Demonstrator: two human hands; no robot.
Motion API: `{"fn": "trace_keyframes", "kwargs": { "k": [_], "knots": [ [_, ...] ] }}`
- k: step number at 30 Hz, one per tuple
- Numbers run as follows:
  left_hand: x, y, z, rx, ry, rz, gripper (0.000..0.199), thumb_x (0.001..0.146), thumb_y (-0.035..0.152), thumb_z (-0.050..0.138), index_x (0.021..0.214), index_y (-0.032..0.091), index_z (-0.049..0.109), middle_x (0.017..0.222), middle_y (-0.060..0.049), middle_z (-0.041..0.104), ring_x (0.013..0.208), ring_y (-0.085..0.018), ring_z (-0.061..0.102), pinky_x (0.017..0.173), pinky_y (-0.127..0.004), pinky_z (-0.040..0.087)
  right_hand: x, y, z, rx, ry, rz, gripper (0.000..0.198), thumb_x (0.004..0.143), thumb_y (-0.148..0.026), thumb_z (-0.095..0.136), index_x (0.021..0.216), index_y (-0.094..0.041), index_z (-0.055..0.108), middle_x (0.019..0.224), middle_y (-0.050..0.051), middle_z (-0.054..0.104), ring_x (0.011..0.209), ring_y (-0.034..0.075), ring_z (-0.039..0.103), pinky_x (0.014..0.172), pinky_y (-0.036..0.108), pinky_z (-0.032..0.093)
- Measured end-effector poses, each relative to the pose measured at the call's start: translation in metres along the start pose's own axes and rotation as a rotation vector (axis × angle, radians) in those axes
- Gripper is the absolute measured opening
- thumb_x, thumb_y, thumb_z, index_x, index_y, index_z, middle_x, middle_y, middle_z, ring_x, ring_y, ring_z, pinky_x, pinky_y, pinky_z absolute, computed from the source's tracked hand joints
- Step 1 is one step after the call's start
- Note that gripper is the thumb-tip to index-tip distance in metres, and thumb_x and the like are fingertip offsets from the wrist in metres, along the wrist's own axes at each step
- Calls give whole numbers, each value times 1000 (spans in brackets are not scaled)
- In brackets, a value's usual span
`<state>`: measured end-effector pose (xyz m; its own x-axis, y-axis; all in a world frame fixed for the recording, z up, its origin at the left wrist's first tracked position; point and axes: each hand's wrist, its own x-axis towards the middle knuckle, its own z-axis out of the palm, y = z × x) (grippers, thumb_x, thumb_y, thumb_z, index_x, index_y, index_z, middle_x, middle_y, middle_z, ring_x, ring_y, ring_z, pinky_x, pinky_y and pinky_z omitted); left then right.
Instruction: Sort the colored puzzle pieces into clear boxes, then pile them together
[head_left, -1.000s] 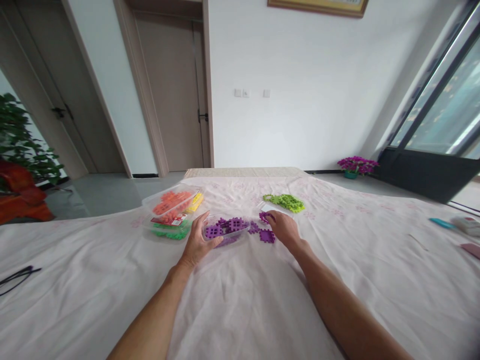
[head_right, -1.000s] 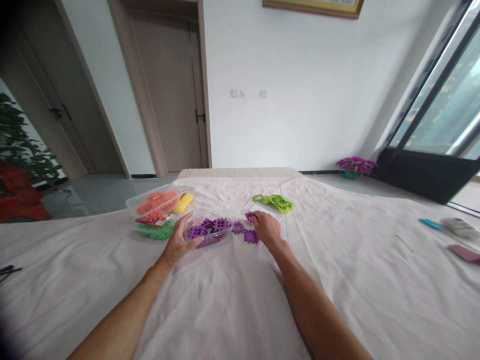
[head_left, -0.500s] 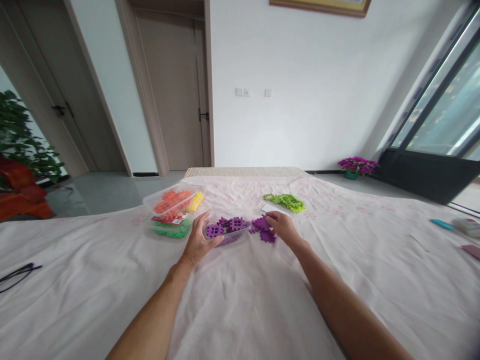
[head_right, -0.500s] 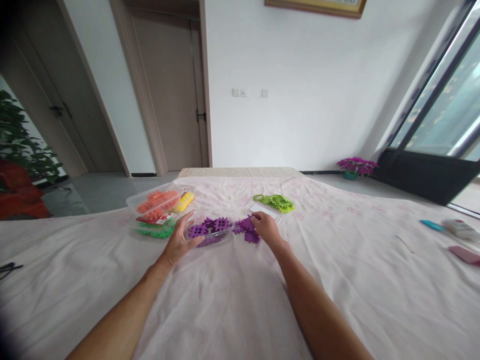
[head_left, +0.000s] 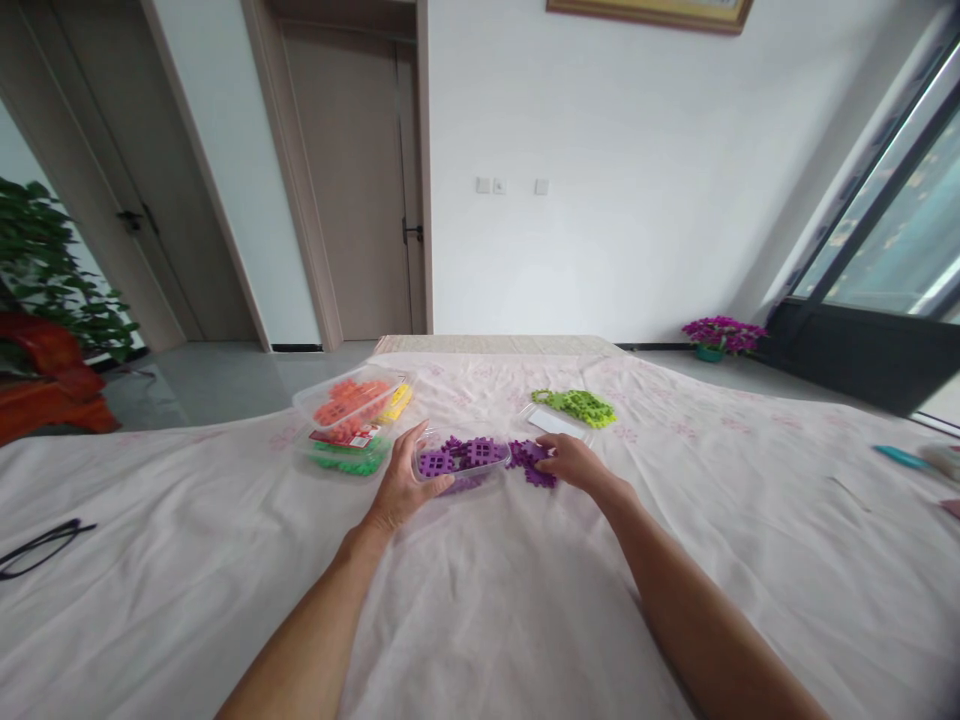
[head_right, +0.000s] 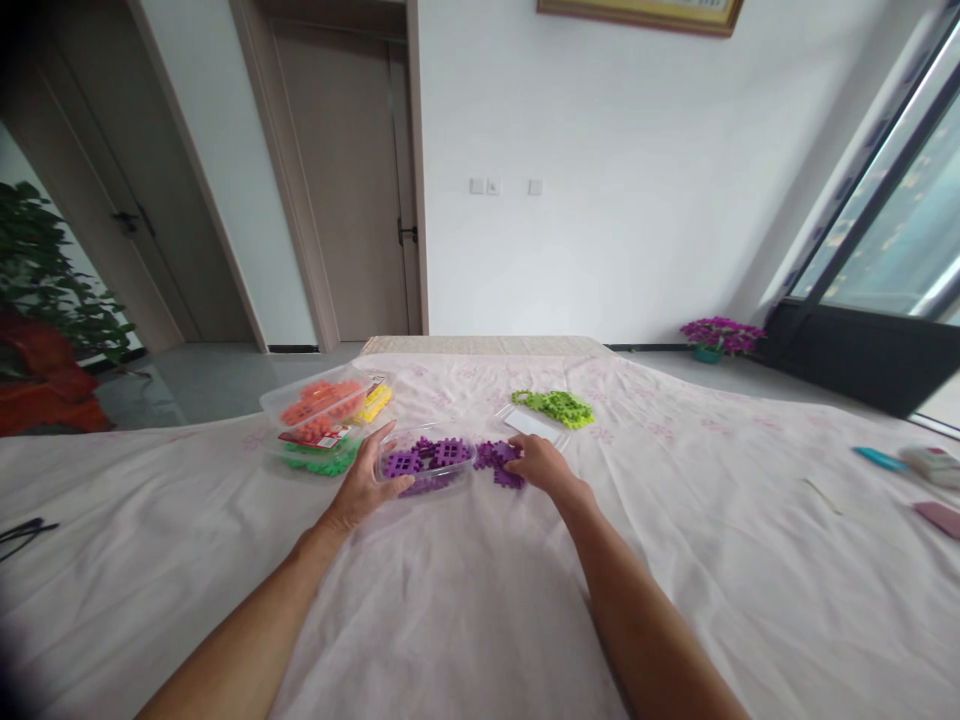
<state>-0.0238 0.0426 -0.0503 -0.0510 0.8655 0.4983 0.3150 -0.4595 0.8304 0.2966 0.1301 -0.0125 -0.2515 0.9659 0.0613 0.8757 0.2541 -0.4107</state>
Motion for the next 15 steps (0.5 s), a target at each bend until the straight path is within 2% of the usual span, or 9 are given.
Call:
{"fn": "trace_keyframes", "kwargs": {
  "k": [3, 5, 9, 12, 15],
  "knots": [
    [0, 0, 0, -7, -6, 4, 89, 69, 40, 80, 144, 27, 34, 146, -13, 35, 131, -33, 47, 109, -51, 40, 2, 3, -4, 76, 63, 32, 52, 68, -28, 70, 120, -20, 67, 108, 7, 72, 94, 24, 66, 79, 29, 48],
    [0, 1, 1, -11, -10, 1, 90, 68, 40, 80, 144, 27, 34, 145, -13, 35, 130, -33, 48, 108, -51, 40, 2, -3, -9, 111, 154, 25, 50, 68, -28, 71, 118, -19, 67, 107, 7, 72, 91, 23, 66, 77, 30, 49],
    [-1, 2, 1, -11, -22, -13, 90, 68, 40, 81, 144, 28, 34, 144, -13, 36, 128, -33, 49, 108, -53, 40, -4, -35, -16, 233, 295, -90, 50, 70, -27, 72, 119, -22, 66, 110, 6, 70, 85, 19, 66, 77, 30, 50],
    [-1, 5, 2, -19, -28, -25, 92, 67, 41, 82, 145, 28, 34, 145, -12, 36, 129, -33, 47, 110, -53, 38, -13, -67, -12, 311, 269, -225, 45, 71, -24, 72, 116, -22, 67, 109, 5, 69, 82, 16, 65, 79, 29, 50],
    [-2, 8, 2, -52, -45, -31, 95, 65, 42, 83, 145, 28, 33, 147, -13, 34, 132, -33, 45, 111, -52, 38, -18, -93, -5, 332, 195, -283, 45, 69, -22, 73, 114, -23, 68, 107, 4, 69, 82, 16, 64, 78, 28, 50]
  ]
}}
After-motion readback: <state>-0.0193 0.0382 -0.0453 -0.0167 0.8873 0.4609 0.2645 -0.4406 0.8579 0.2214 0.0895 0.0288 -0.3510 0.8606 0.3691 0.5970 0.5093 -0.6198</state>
